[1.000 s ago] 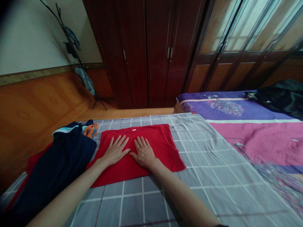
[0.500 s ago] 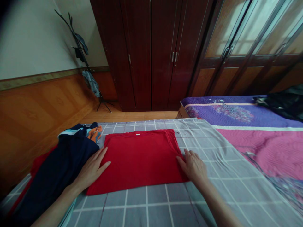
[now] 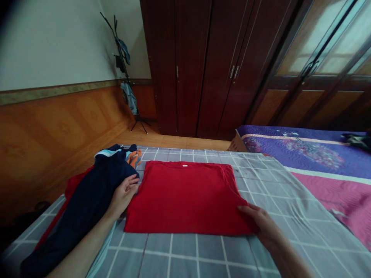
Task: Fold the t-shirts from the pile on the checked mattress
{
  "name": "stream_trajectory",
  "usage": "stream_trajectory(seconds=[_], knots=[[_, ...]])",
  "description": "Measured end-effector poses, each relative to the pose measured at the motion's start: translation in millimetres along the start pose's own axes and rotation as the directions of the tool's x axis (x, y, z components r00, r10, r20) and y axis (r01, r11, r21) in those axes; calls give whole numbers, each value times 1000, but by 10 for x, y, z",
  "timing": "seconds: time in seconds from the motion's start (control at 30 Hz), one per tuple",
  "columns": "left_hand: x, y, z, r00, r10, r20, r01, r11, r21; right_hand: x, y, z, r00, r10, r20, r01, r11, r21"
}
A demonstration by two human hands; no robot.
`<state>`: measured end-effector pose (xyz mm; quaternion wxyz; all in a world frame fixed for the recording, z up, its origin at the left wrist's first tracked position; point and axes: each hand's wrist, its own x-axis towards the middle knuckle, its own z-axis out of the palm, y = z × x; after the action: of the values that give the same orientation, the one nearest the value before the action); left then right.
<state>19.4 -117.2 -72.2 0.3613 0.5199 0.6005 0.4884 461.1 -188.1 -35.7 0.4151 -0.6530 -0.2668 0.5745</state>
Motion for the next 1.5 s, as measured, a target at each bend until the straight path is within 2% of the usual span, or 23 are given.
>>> stream_trajectory(seconds=[0.07, 0.17, 0.27, 0.37, 0.4, 0.43, 0.47, 0.53, 0.6, 0.67, 0.73, 0.8, 0.87, 0.93, 1.1, 1.2, 1.3, 1.4, 1.5], knots=[[-8, 33, -5, 1000, -29, 4, 29, 997, -70, -27, 9, 72, 994, 105, -10, -102, 981, 167], [-17, 86, -16, 998, -68, 13, 69, 988, -139, 16, -23, 171, 989, 131, -69, -113, 968, 225], [-28, 132, -30, 995, -93, 23, 96, 979, -181, 83, -205, 404, 995, -21, -93, 36, 986, 164], [-45, 163, -44, 994, -100, 48, 108, 970, -218, 107, -495, 920, 956, -289, -45, 284, 953, -102], [-52, 169, -48, 993, -103, 56, 114, 967, -229, 104, -578, 1155, 921, -388, 18, 377, 882, -283], [-58, 173, -52, 992, -108, 64, 121, 964, -236, 96, -639, 1412, 870, -472, 146, 479, 733, -483], [-63, 173, -56, 991, -113, 72, 128, 962, -243, 82, -669, 1681, 845, -494, 204, 518, 663, -540], [-68, 166, -65, 989, -122, 84, 140, 959, -248, 28, -623, 2213, 807, -510, 299, 575, 560, -596], [-65, 149, -77, 989, -121, 86, 138, 964, -229, -72, -452, 2669, 765, -508, 397, 624, 431, -652], [-57, 122, -89, 991, -105, 80, 119, 974, -195, -210, -220, 2986, 726, -481, 492, 663, 296, -688], [-45, 85, -95, 995, -72, 72, 83, 985, -154, -351, -11, 3138, 686, -444, 576, 699, 183, -692], [-30, 39, -87, 997, -37, 74, 44, 994, -104, -457, 122, 3145, 652, -414, 636, 727, 103, -678], [-16, -9, -64, 997, -14, 82, 18, 999, -46, -517, 179, 3052, 627, -395, 671, 746, 59, -663], [-6, -45, -32, 997, -8, 79, 7, 1000, 17, -547, 206, 2906, 599, -389, 700, 762, 9, -647], [-35, -14, 4, 997, 11, 71, -25, 978, 206, -579, 342, 2417, 494, -395, 774, 788, -172, -591], [-92, 64, -31, 997, 23, 67, -41, 957, 286, -554, 415, 2064, 494, -433, 754, 755, -217, -619], [-152, 128, -85, 995, 28, 97, -69, 887, 457, -486, 419, 1759, 513, -476, 715, 712, -230, -664], [-178, 162, -126, 985, -13, 172, -86, 828, 554, -415, 399, 1595, 505, -496, 707, 702, -241, -670], [-174, 195, -135, 977, -42, 211, -69, 866, 495, -381, 368, 1541, 477, -508, 717, 713, -253, -654]])
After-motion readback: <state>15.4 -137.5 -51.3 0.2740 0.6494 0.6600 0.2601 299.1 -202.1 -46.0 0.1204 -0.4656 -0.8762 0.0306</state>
